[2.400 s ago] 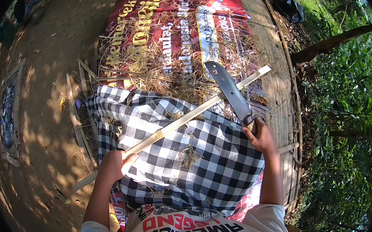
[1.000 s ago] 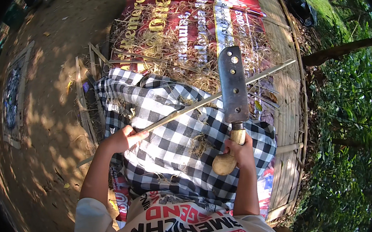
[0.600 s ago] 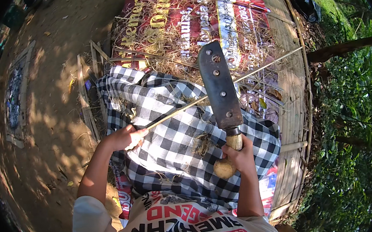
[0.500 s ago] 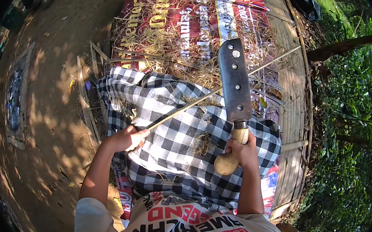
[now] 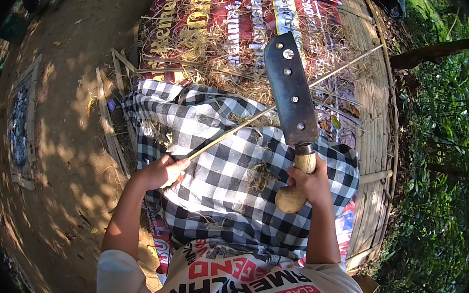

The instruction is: The person trims and carves a bamboo stick using a large knife while sitting on a bamboo platform.

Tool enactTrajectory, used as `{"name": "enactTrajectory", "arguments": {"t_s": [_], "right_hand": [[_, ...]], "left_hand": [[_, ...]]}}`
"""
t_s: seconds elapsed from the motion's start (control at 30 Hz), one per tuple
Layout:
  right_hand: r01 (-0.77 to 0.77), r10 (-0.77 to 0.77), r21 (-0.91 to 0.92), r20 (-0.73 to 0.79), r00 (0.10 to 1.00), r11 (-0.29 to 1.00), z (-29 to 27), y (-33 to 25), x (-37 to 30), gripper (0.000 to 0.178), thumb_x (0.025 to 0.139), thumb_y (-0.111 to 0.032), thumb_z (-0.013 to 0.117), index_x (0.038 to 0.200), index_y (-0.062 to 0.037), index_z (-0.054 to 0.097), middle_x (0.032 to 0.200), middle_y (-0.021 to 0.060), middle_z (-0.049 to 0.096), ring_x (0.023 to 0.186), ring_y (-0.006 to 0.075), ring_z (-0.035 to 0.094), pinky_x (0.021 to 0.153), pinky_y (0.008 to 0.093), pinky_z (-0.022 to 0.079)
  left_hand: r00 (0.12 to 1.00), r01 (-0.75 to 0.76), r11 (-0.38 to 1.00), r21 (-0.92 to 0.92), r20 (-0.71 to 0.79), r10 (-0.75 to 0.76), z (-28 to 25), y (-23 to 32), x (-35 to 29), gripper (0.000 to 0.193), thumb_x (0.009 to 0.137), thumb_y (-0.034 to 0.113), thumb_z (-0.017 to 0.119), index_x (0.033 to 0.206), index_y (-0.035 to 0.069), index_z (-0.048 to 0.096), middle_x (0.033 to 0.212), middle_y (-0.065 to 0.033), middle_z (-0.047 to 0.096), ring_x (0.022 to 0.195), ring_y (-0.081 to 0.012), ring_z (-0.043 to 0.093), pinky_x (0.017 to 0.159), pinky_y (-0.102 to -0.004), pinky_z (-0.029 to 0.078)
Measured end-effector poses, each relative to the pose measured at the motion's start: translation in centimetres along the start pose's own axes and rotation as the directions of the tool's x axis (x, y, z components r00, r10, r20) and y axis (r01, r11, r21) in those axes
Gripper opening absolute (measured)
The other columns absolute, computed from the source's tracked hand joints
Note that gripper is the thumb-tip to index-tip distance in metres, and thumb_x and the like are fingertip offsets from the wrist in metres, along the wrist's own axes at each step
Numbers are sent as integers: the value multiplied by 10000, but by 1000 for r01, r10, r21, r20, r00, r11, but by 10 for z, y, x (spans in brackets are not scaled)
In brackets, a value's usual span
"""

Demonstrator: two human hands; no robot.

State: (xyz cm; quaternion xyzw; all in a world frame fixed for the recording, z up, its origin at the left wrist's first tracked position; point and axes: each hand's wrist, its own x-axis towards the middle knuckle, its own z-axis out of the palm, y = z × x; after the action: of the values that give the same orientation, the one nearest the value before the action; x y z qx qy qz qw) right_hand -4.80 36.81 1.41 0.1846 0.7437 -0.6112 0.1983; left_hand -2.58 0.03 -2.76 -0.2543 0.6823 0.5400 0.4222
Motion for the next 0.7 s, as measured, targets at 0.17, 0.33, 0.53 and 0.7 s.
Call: {"name": "enactTrajectory", "arguments": {"t_s": [0.17, 0.33, 0.53, 0.7], "right_hand": [[-70, 51, 71, 242, 969, 995, 37, 19, -26, 208, 767, 20, 688, 934, 42, 566, 712, 56, 600, 563, 123, 590, 515, 274, 484], [-3, -7, 43, 234, 972, 999, 20, 4, -16, 185, 738, 60, 679, 885, 37, 570, 710, 68, 604, 554, 142, 591, 504, 281, 485], [-81, 82, 143, -2, 997, 986, 6, 17, 2, 190, 738, 48, 659, 882, 10, 541, 672, 56, 600, 539, 153, 599, 502, 288, 480], [-157, 108, 156, 285, 952, 975, 35, 24, -19, 202, 749, 72, 670, 906, 33, 550, 692, 70, 598, 543, 161, 589, 516, 306, 490]], "left_hand": [[991, -54, 989, 135, 130, 36, -6, 1, 2, 492, 969, 447, 514, 745, 20, 614, 612, -58, 598, 505, -126, 523, 523, -302, 427], [993, -69, 995, 74, 98, 61, -7, 7, -4, 444, 928, 418, 601, 765, 7, 559, 650, -61, 604, 538, -111, 540, 457, -257, 416], [998, -36, 993, 110, 61, 29, 0, 8, -6, 436, 933, 413, 590, 849, -14, 565, 671, -58, 612, 559, -121, 540, 537, -281, 448], [996, -51, 973, 225, 82, 33, 0, 19, -11, 464, 942, 415, 573, 739, -2, 587, 603, -41, 585, 546, -122, 532, 532, -281, 438]]}}
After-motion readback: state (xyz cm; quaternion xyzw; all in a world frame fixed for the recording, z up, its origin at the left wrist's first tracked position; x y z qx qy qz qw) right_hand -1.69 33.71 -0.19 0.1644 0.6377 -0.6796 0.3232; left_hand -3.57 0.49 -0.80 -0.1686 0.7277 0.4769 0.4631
